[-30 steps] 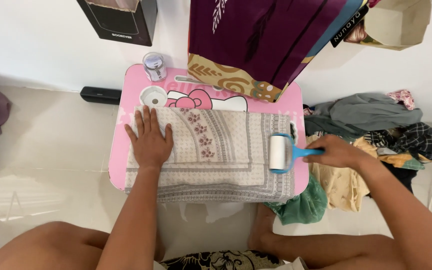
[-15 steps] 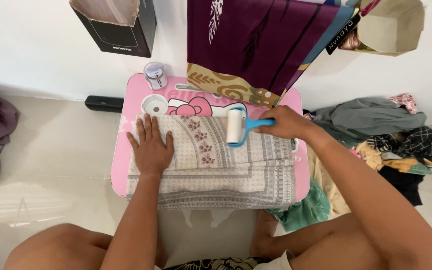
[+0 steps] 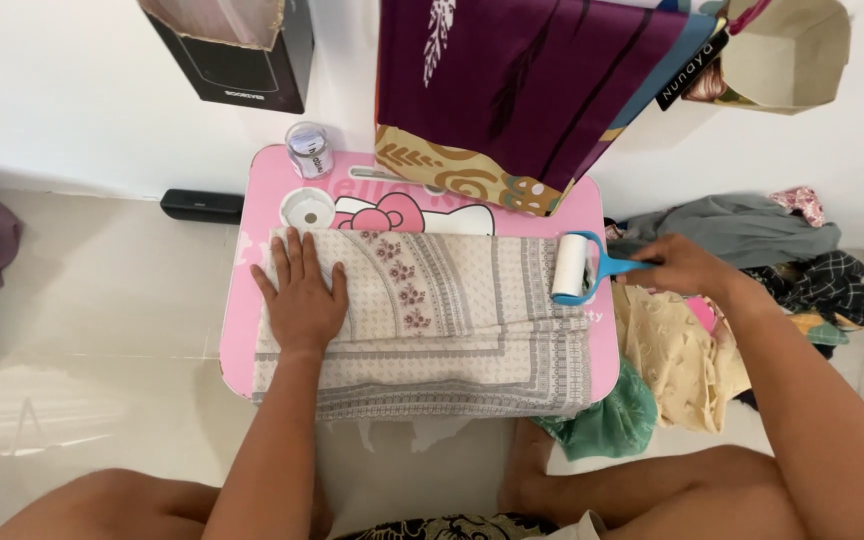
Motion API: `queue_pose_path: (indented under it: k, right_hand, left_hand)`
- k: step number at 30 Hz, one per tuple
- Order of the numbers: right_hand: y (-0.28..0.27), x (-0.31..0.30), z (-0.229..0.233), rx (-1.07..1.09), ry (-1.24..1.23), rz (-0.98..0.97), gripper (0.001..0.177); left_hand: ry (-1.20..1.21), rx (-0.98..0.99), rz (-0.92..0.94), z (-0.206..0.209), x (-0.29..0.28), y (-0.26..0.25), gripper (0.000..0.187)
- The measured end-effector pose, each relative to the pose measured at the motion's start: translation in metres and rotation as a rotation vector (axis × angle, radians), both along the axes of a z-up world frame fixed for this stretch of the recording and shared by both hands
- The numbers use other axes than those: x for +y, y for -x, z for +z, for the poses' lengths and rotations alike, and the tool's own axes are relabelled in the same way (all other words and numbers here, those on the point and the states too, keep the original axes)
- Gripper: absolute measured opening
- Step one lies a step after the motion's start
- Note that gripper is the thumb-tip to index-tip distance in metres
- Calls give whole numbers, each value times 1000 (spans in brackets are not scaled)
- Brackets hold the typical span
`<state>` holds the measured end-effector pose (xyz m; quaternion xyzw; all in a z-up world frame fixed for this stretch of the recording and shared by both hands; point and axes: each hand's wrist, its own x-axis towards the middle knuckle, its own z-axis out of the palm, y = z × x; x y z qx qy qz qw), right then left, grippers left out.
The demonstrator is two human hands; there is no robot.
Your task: Folding a hijab on a small table and then cleaning it with a lint roller
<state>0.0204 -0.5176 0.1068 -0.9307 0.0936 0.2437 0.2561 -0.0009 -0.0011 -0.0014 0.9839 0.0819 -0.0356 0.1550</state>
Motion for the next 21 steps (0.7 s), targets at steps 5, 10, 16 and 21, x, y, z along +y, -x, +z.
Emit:
queue_pose_path:
  k: [5, 10, 16, 21]
  right_hand:
    - [-7, 56, 26, -84, -46, 60, 32]
    - [-46, 151, 4, -302, -107, 416, 31]
    - [-69, 235, -42, -252, -116, 499, 28]
    - [-58, 192, -16, -190, -125, 450, 34]
  left_hand:
    - [1, 4, -4, 6, 1, 1, 70]
    - [-2, 19, -7, 8, 1, 2, 71]
    - [0, 44, -7, 14, -1, 2, 70]
    - [22, 40, -8, 10, 1, 1, 71]
